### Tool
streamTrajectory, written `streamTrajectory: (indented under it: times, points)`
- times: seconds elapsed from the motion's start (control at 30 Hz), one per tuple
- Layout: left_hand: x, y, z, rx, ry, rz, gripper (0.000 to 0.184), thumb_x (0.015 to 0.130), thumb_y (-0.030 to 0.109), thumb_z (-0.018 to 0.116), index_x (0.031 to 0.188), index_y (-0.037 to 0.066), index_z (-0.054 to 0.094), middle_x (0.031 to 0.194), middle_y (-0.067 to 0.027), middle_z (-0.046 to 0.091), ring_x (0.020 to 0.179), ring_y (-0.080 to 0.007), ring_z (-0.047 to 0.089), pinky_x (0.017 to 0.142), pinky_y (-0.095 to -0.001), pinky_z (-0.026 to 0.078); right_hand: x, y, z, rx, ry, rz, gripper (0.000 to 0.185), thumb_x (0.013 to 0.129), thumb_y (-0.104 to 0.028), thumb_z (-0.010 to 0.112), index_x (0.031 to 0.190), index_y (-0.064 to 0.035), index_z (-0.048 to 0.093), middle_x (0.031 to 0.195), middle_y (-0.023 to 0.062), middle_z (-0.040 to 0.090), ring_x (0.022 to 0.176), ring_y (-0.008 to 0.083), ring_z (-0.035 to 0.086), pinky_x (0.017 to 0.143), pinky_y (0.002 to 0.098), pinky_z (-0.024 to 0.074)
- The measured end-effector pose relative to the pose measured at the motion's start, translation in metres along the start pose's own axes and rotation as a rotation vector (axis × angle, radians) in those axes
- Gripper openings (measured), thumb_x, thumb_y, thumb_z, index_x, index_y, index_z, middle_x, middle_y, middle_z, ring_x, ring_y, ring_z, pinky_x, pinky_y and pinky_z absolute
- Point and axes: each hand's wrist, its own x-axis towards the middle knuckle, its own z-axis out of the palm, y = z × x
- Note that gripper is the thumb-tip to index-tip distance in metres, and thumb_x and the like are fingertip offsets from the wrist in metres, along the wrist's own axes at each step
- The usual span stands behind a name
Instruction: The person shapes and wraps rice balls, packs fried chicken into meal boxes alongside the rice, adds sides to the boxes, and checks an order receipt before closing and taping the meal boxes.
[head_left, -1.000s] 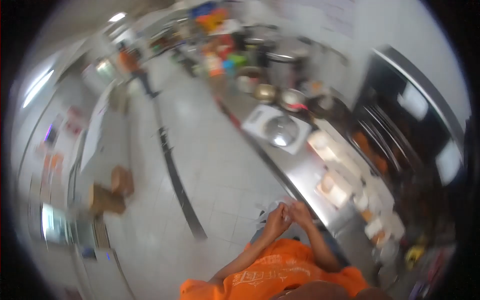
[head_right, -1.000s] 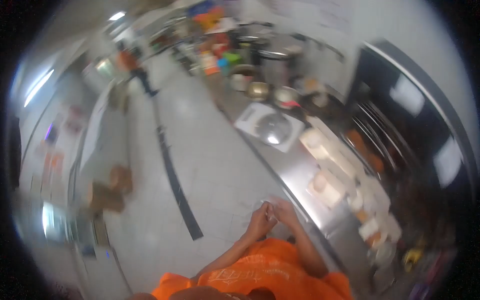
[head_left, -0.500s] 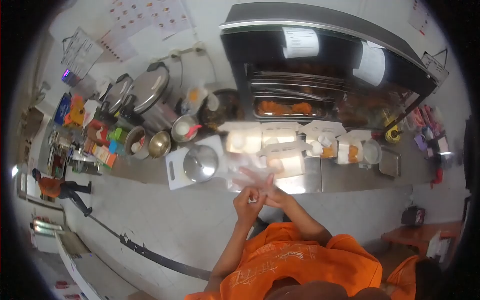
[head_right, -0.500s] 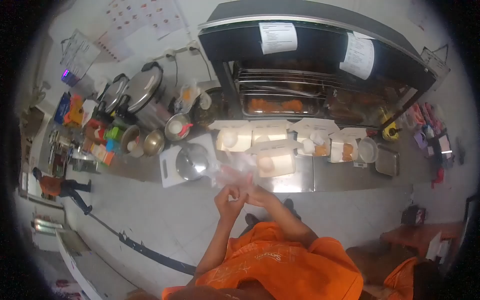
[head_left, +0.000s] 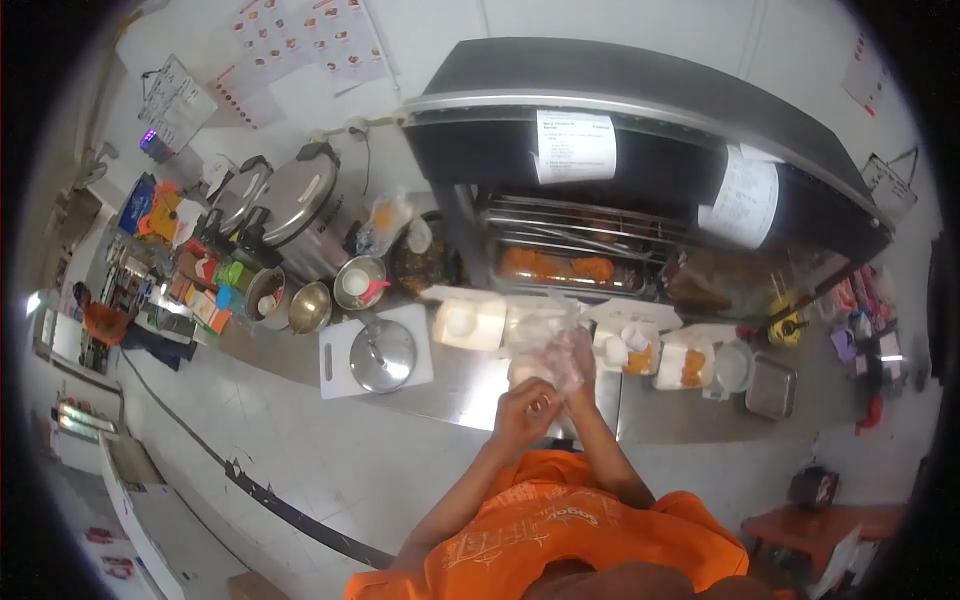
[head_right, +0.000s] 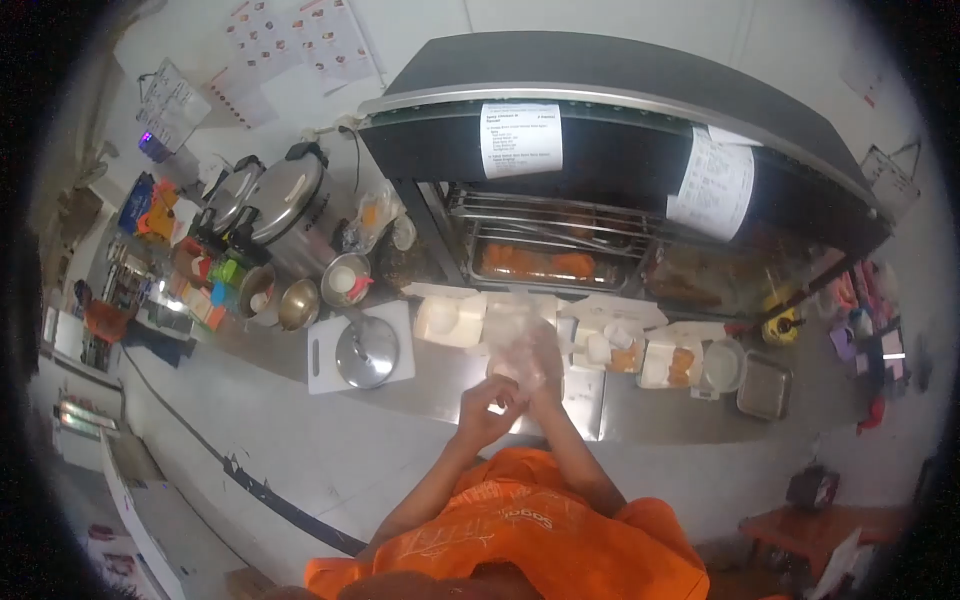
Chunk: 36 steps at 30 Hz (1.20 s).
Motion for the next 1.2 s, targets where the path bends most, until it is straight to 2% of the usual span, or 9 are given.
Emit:
streamTrajectory:
  times: [0.13, 0.17, 0.37, 0.6, 0.77, 0.87, 0.97, 1.07, 1.2]
  points:
    - [0.015, -0.007, 0.013, 0.063, -0.001, -0.063, 0.011, 0.080, 0.007, 0.075, 0.082, 0.005, 0.064, 0.088, -0.0055, 0.068, 0.058, -0.0137, 0.063, 0.052, -0.0267, 0.048, 0.028, 0.003, -0.042, -0.032, -0.115, -0.066, 0.036, 0.098, -0.037, 0.056, 0.124, -0.0122, 0.048, 0.111, -0.0010, 0.047, 0.112, 0.0157, 0.048, 0.112, 0.0373, 0.0340]
    - [0.021, -0.008, 0.015, 0.065, 0.041, -0.067, 0.011, 0.079, 0.006, 0.075, 0.082, 0.005, 0.064, 0.088, -0.0056, 0.068, 0.057, -0.0147, 0.063, 0.052, -0.0269, 0.048, 0.021, -0.022, -0.027, -0.108, -0.161, -0.013, 0.063, 0.096, -0.052, 0.054, 0.144, -0.0135, 0.038, 0.139, 0.0025, 0.042, 0.135, 0.0199, 0.034, 0.120, 0.0381, 0.0179]
    - [0.037, -0.003, 0.025, 0.028, -0.151, -0.044, 0.009, 0.082, 0.008, 0.072, 0.084, 0.004, 0.064, 0.083, -0.0053, 0.068, 0.056, -0.0160, 0.062, 0.052, -0.0291, 0.047, 0.036, -0.059, -0.003, -0.067, -0.481, -0.025, 0.100, 0.086, -0.079, 0.041, 0.159, -0.0168, 0.010, 0.165, 0.0056, 0.010, 0.152, 0.0213, 0.000, 0.121, 0.0376, 0.0057]
    - [0.001, -0.018, 0.022, -0.184, -0.523, -0.153, 0.013, 0.089, 0.015, 0.071, 0.090, 0.004, 0.064, 0.076, -0.0058, 0.067, 0.059, -0.0132, 0.058, 0.056, -0.0272, 0.049, 0.091, 0.001, -0.053, -0.089, -0.389, -0.149, 0.096, 0.088, -0.072, 0.049, 0.155, -0.0097, 0.021, 0.152, 0.0154, 0.038, 0.139, 0.0347, 0.037, 0.116, 0.0452, 0.0287]
    - [-0.003, -0.071, -0.039, -0.120, -0.349, -0.286, 0.017, 0.088, 0.018, 0.073, 0.097, 0.006, 0.066, 0.079, -0.0041, 0.068, 0.063, -0.0131, 0.062, 0.058, -0.0276, 0.051, 0.192, 0.053, -0.106, -1.744, 0.185, -0.527, 0.077, 0.090, -0.060, 0.054, 0.139, -0.0007, 0.049, 0.140, 0.0225, 0.051, 0.132, 0.0367, 0.047, 0.113, 0.0440, 0.0346]
    - [-0.015, -0.092, -0.076, -0.030, -0.280, -0.337, 0.018, 0.087, 0.018, 0.073, 0.100, 0.007, 0.067, 0.081, -0.0036, 0.069, 0.065, -0.0130, 0.064, 0.058, -0.0279, 0.051, 0.231, 0.057, -0.105, -1.928, 0.338, -0.666, 0.062, 0.091, -0.052, 0.053, 0.132, -0.0050, 0.056, 0.142, 0.0284, 0.046, 0.131, 0.0379, 0.047, 0.112, 0.0490, 0.0342]
    - [-0.027, -0.102, -0.106, 0.032, -0.275, -0.437, 0.021, 0.087, 0.015, 0.072, 0.106, 0.008, 0.067, 0.084, -0.0034, 0.069, 0.065, -0.0121, 0.064, 0.057, -0.0271, 0.051, 0.215, -0.019, -0.046, -1.878, 0.101, -0.015, 0.049, 0.087, -0.041, 0.061, 0.109, 0.0017, 0.070, 0.115, 0.0237, 0.067, 0.108, 0.0355, 0.065, 0.096, 0.0402, 0.0509]
    - [-0.045, -0.118, -0.127, 0.089, -0.189, -0.488, 0.018, 0.088, 0.014, 0.070, 0.105, 0.008, 0.067, 0.082, -0.0039, 0.070, 0.066, -0.0131, 0.065, 0.058, -0.0266, 0.051, 0.240, 0.001, -0.079, -1.640, 0.197, -0.051, 0.036, 0.081, -0.034, 0.067, 0.096, -0.0019, 0.075, 0.103, 0.0252, 0.070, 0.098, 0.0376, 0.068, 0.089, 0.0447, 0.0544]
    - [-0.059, -0.126, -0.133, 0.115, -0.053, -0.463, 0.013, 0.090, 0.014, 0.067, 0.102, 0.009, 0.067, 0.081, -0.0033, 0.070, 0.067, -0.0139, 0.068, 0.057, -0.0272, 0.052, 0.270, 0.025, -0.118, -1.650, 0.067, 0.021, 0.040, 0.081, -0.034, 0.069, 0.108, -0.0044, 0.069, 0.112, 0.0224, 0.067, 0.104, 0.0329, 0.066, 0.094, 0.0411, 0.0510]
